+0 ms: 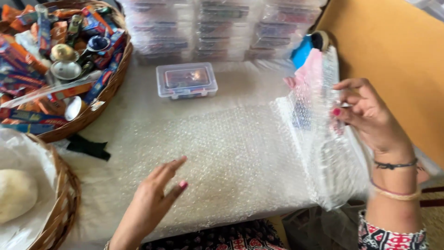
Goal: Packing small items into plastic containers and wrapping them with bubble wrap.
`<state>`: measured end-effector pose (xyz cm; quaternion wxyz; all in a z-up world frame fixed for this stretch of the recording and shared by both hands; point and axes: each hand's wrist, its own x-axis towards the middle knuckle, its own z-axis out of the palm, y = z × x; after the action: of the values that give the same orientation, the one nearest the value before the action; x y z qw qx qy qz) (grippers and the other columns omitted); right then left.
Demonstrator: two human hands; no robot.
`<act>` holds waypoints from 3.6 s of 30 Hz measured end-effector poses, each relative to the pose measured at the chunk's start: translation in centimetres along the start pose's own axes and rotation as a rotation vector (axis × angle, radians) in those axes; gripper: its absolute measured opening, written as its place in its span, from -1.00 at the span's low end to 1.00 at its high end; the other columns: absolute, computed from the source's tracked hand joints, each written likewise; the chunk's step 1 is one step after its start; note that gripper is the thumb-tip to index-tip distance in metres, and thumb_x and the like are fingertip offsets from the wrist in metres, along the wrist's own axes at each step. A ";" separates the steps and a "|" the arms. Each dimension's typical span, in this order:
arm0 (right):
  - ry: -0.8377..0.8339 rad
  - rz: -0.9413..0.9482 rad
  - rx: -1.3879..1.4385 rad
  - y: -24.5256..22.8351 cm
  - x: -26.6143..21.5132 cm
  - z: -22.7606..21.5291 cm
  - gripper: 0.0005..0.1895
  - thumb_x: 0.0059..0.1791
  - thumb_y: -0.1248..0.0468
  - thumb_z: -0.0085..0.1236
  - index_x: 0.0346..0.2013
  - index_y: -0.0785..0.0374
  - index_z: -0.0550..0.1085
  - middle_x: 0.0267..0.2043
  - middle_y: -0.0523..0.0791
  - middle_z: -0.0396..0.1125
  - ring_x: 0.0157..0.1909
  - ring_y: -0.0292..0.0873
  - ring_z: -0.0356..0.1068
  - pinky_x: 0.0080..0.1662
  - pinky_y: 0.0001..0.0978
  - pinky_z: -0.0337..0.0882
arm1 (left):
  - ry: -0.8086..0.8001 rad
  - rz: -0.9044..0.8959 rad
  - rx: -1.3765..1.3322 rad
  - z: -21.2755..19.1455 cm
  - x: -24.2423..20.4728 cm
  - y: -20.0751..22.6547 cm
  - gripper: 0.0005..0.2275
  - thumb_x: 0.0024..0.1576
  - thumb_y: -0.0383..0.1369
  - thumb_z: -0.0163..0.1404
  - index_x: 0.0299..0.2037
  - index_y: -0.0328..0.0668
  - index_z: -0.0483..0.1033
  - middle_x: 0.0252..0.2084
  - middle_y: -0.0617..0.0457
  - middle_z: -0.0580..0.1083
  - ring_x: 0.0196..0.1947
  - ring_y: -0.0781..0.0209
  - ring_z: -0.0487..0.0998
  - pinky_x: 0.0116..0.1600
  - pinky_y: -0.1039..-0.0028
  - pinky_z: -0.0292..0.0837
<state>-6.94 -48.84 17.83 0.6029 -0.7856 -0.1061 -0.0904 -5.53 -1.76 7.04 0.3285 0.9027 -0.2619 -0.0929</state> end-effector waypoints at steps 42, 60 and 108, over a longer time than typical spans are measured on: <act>-0.219 0.116 -0.455 10.1 -1.1 18.5 -0.50 -0.05 0.32 0.23 0.19 -0.01 0.44 0.21 -0.11 0.22 -0.21 -0.22 0.36 -0.11 -0.38 0.54 | 0.388 -0.285 0.052 0.2 1.8 -10.2 -0.67 0.20 -0.52 -0.01 0.19 -0.06 0.48 -0.10 -0.01 0.45 -0.06 -0.01 0.41 0.09 0.28 0.43; -0.079 -0.104 -0.767 10.3 -2.0 14.2 -0.46 0.05 0.17 0.07 0.32 0.17 0.31 0.34 0.03 0.13 0.36 0.08 0.14 0.31 -0.11 0.21 | 0.418 -0.132 0.193 1.4 2.7 -4.7 -0.66 0.20 -0.60 -0.09 0.19 -0.28 0.43 -0.18 -0.13 0.39 -0.24 -0.01 0.47 -0.08 0.18 0.42; -0.208 -0.212 -0.672 8.6 -6.3 11.6 -0.47 -0.14 0.23 0.25 0.13 0.20 0.45 -0.01 -0.04 0.29 0.09 -0.05 0.32 0.11 -0.24 0.38 | 0.439 -0.330 0.275 0.5 0.1 -4.7 -0.61 0.13 -0.57 -0.02 0.21 -0.23 0.43 -0.25 -0.07 0.48 -0.44 0.16 0.52 -0.26 0.35 0.52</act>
<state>-10.45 -40.20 5.14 0.2843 -0.9294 -0.2123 -0.1018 -3.65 0.98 3.66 0.2322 0.9676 -0.0444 0.0886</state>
